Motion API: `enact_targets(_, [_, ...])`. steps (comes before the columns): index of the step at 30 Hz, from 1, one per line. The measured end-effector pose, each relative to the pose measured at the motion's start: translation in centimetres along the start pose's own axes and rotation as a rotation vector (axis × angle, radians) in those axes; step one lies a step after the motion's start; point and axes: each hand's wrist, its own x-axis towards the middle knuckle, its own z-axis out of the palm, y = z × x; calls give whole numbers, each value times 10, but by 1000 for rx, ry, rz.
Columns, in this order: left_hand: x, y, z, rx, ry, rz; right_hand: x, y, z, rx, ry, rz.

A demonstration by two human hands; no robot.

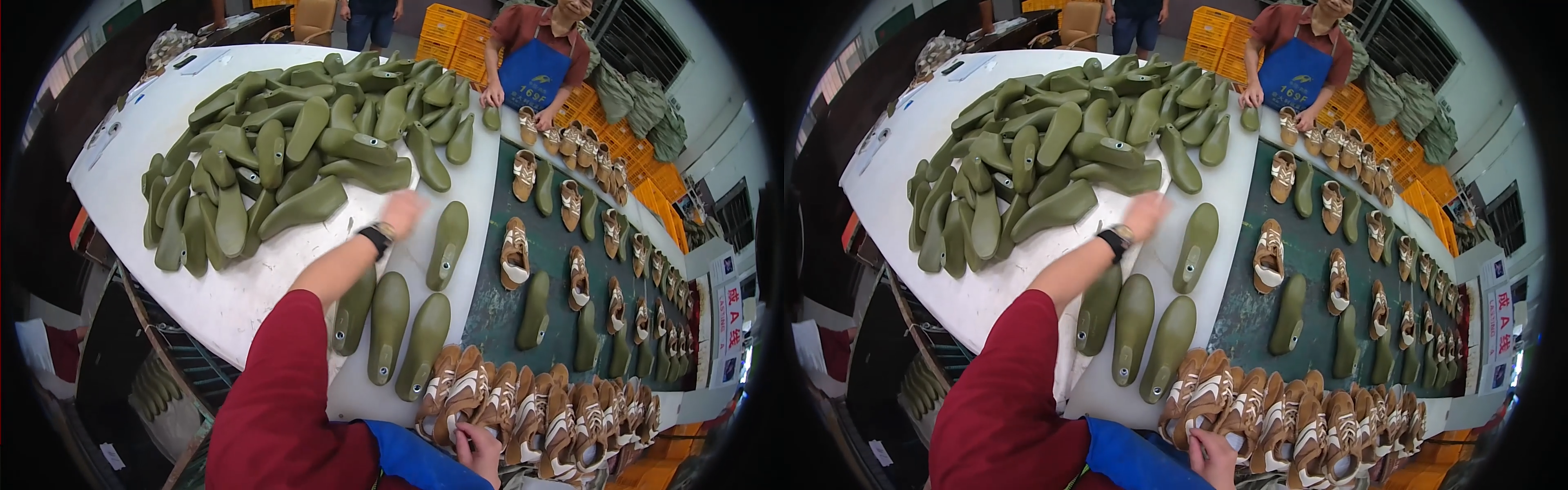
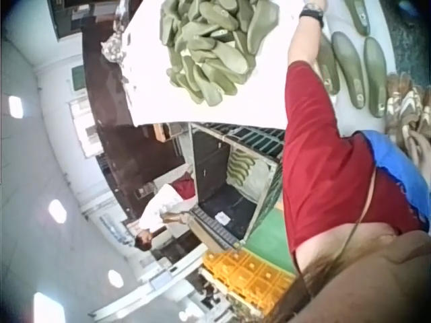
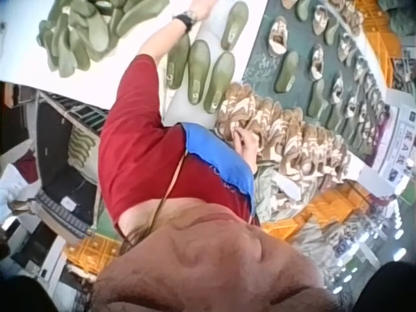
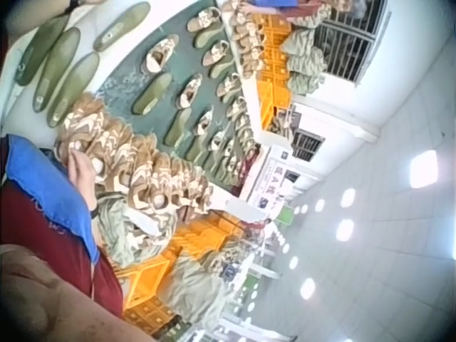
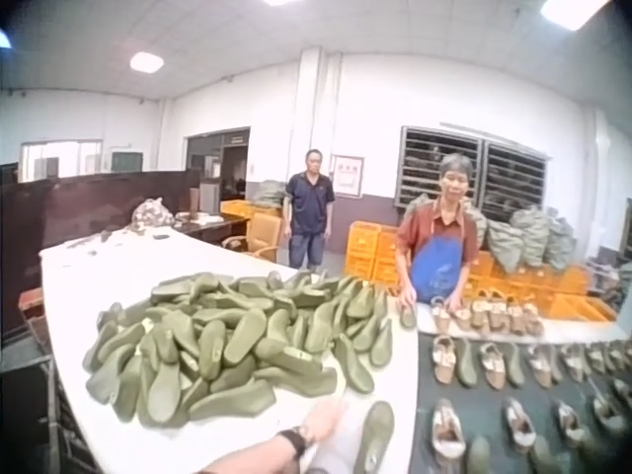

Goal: The recorder is sorting and assembling shoe components on a production line, specifically handling green lasts and brown shoe uppers.

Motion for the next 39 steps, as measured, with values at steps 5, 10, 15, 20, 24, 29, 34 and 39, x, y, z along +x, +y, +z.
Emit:
enact_targets(5, [-70,-116,-58,276,-327,-745,-8,7,-1,4,8,18])
enact_targets(10, [-60,-94,-55,25,-660,-777,-2,14,12,19,26,-45])
enact_targets(15, [-45,-60,-29,-32,-922,-450,9,22,17,37,-12,-97])
enact_targets(20, [-43,-88,-57,-163,-1063,-156,-2,23,12,49,-3,-20])
enact_targets(24, [-50,-76,-108,-151,-720,-323,-8,23,13,97,30,-55])
enact_targets(29, [-36,-57,-167,-264,120,-330,-8,19,16,101,-7,-131])
enact_targets(34, [-27,-11,-131,-399,312,-426,-6,11,16,78,16,-153])
enact_targets(39, [-48,43,-61,-447,-268,-455,-7,8,15,16,40,-141])
